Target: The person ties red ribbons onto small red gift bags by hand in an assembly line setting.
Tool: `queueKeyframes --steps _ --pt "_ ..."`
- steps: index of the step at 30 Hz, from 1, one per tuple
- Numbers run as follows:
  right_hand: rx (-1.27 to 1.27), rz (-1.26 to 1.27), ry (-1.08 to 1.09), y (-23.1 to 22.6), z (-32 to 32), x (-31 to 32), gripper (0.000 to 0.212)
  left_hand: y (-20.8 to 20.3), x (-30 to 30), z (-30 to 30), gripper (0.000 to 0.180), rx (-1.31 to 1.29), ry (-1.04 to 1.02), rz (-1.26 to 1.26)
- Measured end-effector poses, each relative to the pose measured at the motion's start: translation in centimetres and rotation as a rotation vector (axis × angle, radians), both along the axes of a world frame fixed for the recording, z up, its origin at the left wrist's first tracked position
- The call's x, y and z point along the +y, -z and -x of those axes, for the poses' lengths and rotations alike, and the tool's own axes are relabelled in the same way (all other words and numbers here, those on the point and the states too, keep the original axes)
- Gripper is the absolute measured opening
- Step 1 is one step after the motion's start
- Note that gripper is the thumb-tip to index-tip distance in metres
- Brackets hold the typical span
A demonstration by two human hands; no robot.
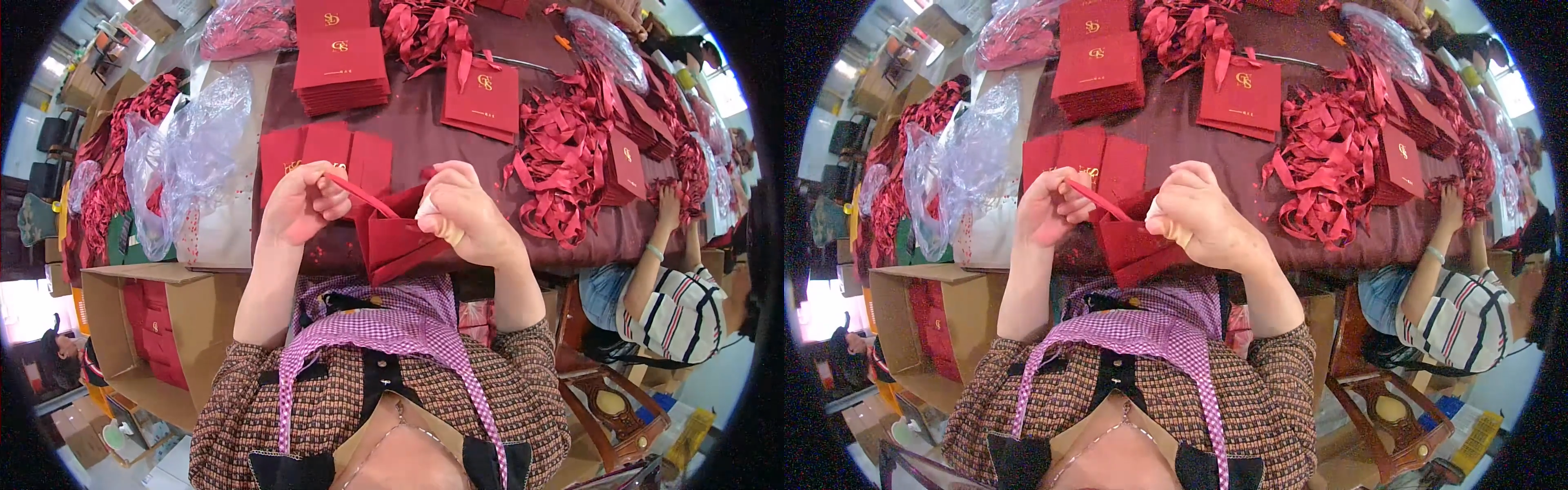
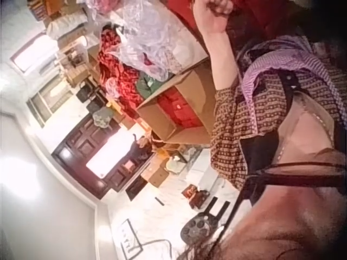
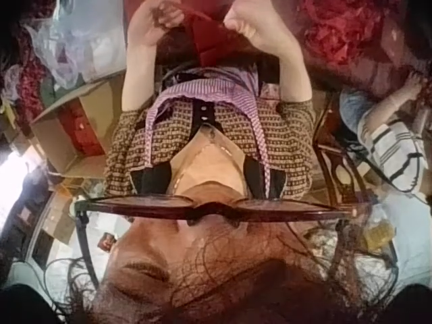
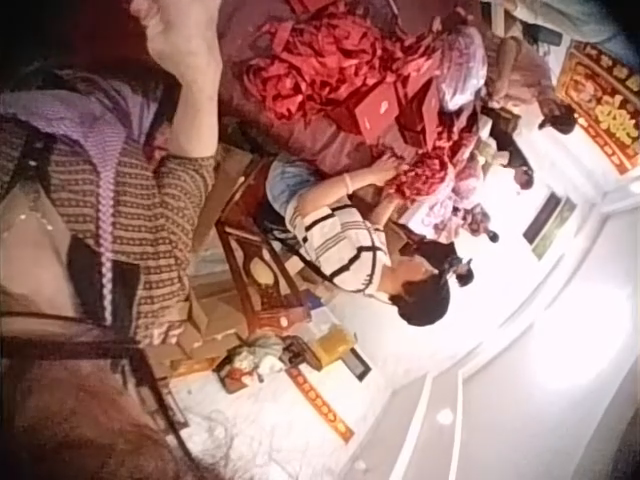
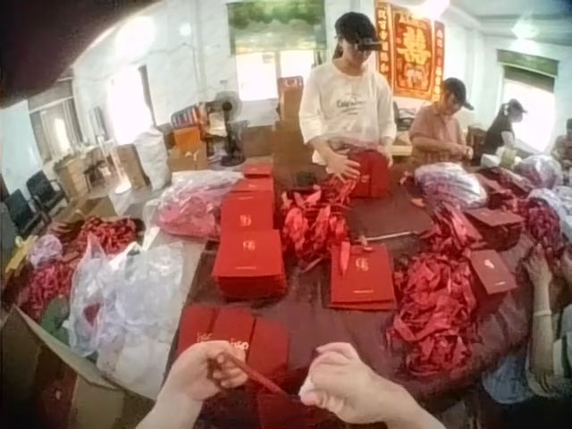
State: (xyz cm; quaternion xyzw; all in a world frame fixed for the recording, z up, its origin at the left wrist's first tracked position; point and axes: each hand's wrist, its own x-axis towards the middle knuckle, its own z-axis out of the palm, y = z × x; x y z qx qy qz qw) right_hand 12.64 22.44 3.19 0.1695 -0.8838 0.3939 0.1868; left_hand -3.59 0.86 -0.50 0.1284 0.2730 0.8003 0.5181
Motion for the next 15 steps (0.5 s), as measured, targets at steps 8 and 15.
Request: queueKeyframes --steps 8,15 --pt "-0.051 -0.002 0.044 0.1 0.9 0.0 0.028 -1.0 0.5 -1.1 0.018 -0.075 -0.142 0.144" --pt "-0.078 0.231 -0.002 0.9 1.2 0.3 0.025 1.3 -0.1 -2.7 0.027 0.360 -0.094 0.209"
